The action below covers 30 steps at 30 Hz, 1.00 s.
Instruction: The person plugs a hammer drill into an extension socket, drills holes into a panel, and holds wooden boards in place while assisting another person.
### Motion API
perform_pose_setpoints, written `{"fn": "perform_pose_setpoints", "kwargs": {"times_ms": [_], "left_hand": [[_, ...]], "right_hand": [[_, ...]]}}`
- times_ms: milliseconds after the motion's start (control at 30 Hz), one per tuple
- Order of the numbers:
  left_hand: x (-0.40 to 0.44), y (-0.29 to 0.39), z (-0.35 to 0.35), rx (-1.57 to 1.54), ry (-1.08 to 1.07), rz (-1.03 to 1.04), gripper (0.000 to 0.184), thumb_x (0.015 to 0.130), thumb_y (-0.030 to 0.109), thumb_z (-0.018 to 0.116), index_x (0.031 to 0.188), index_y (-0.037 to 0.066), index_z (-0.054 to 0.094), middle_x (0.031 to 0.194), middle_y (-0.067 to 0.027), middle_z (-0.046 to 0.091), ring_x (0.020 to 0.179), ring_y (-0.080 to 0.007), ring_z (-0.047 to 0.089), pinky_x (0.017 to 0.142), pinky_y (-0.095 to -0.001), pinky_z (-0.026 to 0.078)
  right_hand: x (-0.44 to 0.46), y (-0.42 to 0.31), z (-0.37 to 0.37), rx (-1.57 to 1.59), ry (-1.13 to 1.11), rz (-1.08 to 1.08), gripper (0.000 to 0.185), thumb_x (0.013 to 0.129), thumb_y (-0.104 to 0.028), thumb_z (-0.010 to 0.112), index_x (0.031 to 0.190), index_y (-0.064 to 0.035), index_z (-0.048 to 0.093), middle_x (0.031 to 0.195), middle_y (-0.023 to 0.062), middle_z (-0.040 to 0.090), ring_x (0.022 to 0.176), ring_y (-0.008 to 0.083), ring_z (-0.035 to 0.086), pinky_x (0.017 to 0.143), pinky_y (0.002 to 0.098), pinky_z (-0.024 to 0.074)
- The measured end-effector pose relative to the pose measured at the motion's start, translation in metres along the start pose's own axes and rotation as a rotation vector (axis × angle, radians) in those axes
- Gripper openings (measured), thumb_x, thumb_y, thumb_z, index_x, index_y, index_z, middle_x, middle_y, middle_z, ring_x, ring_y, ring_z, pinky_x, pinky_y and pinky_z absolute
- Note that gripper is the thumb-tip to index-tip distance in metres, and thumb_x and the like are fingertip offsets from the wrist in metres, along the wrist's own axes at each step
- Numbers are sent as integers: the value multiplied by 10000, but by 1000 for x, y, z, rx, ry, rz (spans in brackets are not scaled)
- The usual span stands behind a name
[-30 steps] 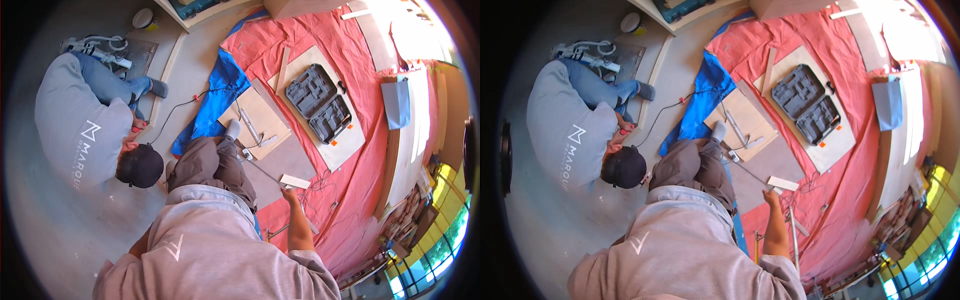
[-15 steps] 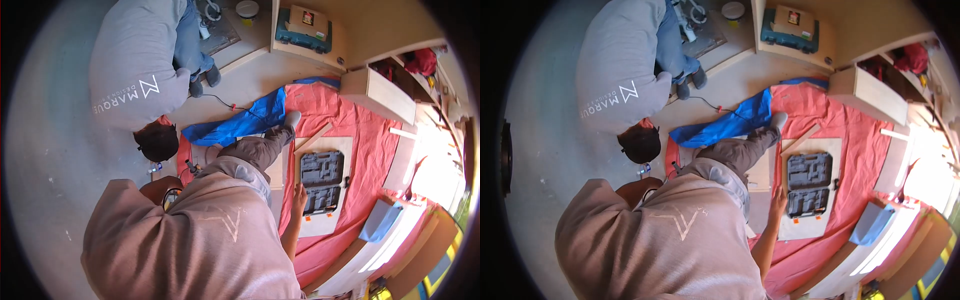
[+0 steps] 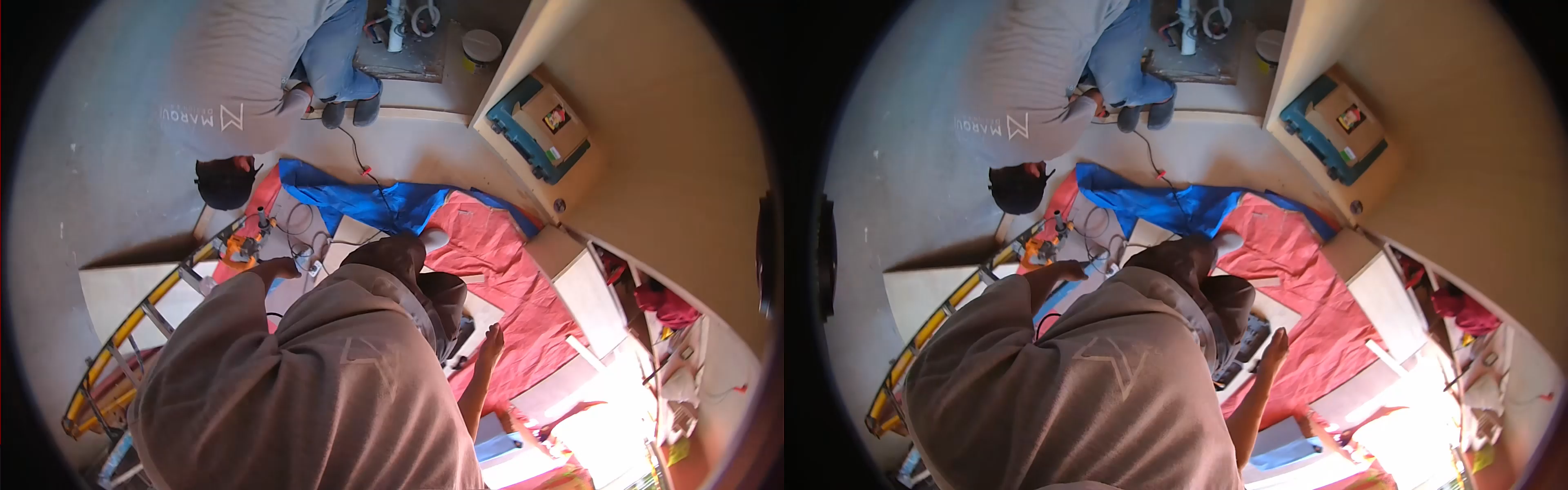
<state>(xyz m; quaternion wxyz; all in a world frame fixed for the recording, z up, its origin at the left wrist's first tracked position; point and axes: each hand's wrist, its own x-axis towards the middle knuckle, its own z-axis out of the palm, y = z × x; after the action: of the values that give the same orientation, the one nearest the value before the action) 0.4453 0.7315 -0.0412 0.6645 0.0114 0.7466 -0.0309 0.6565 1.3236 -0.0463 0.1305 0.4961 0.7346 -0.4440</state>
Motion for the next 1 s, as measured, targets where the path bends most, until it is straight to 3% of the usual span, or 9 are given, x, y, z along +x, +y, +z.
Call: {"fn": "perform_pose_setpoints", "kwargs": {"times_ms": [100, 133, 400, 600, 733, 800, 833, 867, 1000], "left_hand": [[66, 28, 60, -278, 225, 166, 443, 825, 390, 579, 1036, 8, 654, 1033, -178, 669, 912, -312, 652, 812, -418, 493], [33, 73, 35, -37, 125, 98, 457, 820, 394, 564, 1010, -9, 663, 1026, -198, 664, 943, -332, 643, 827, -434, 490], [18, 219, 240, -1100, 797, -310, 383, 842, 359, 552, 987, 26, 674, 1016, -210, 662, 980, -365, 624, 870, -436, 493], [-32, 400, 373, -1341, 482, -530, 456, 836, 421, 541, 889, -9, 683, 981, -254, 652, 973, -396, 616, 831, -456, 507], [-13, 500, 417, -962, 588, -384, 257, 863, 261, 498, 844, 79, 678, 829, -195, 663, 832, -346, 658, 727, -478, 520], [-28, 537, 396, -1536, 644, -568, 267, 839, 302, 545, 838, 76, 687, 851, -174, 673, 823, -365, 647, 725, -483, 507], [-29, 554, 397, -1367, 783, -508, 375, 852, 383, 540, 835, 37, 682, 898, -204, 668, 872, -386, 631, 773, -499, 484], [-13, 575, 401, -1754, 715, -635, 400, 851, 400, 560, 881, 19, 678, 924, -214, 666, 903, -394, 622, 806, -485, 481], [46, 655, 426, -1925, 754, -692, 395, 827, 356, 616, 1006, 6, 660, 1002, -226, 657, 971, -383, 617, 862, -447, 488]], "right_hand": [[19, -146, -57, -167, -28, -320, 517, 976, -365, 450, 1269, 56, 522, 1285, 225, 546, 1187, 330, 528, 987, 392, 414], [35, -175, -69, -179, -25, -473, 505, 974, -345, 466, 1272, 60, 517, 1282, 225, 547, 1189, 335, 526, 992, 392, 412], [40, -521, -95, -102, -44, -1661, 497, 980, -348, 474, 1219, 83, 532, 1211, 214, 585, 1124, 369, 563, 982, 422, 410], [-31, -693, -132, -299, 390, -2613, 341, 987, -256, 484, 1180, 3, 595, 1175, 124, 628, 1120, 295, 585, 993, 532, 403], [-40, -749, -134, -630, 643, -2757, 279, 964, -212, 531, 1176, -50, 614, 1144, 95, 646, 1108, 284, 594, 999, 532, 400], [-29, -754, -121, -703, 650, -2784, 268, 951, -200, 554, 1178, -74, 620, 1143, 88, 647, 1106, 279, 594, 994, 534, 400], [-21, -745, -111, -661, 488, -2817, 276, 949, -204, 559, 1184, -70, 615, 1149, 98, 641, 1104, 284, 594, 999, 518, 398], [-9, -727, -96, -639, 326, -2833, 285, 946, -207, 564, 1189, -66, 610, 1156, 107, 635, 1101, 290, 594, 1004, 503, 396], [44, -567, -12, -1000, -687, -2127, 239, 939, -207, 573, 1089, -26, 618, 1193, 148, 614, 1130, 287, 562, 1025, 399, 381]]}}
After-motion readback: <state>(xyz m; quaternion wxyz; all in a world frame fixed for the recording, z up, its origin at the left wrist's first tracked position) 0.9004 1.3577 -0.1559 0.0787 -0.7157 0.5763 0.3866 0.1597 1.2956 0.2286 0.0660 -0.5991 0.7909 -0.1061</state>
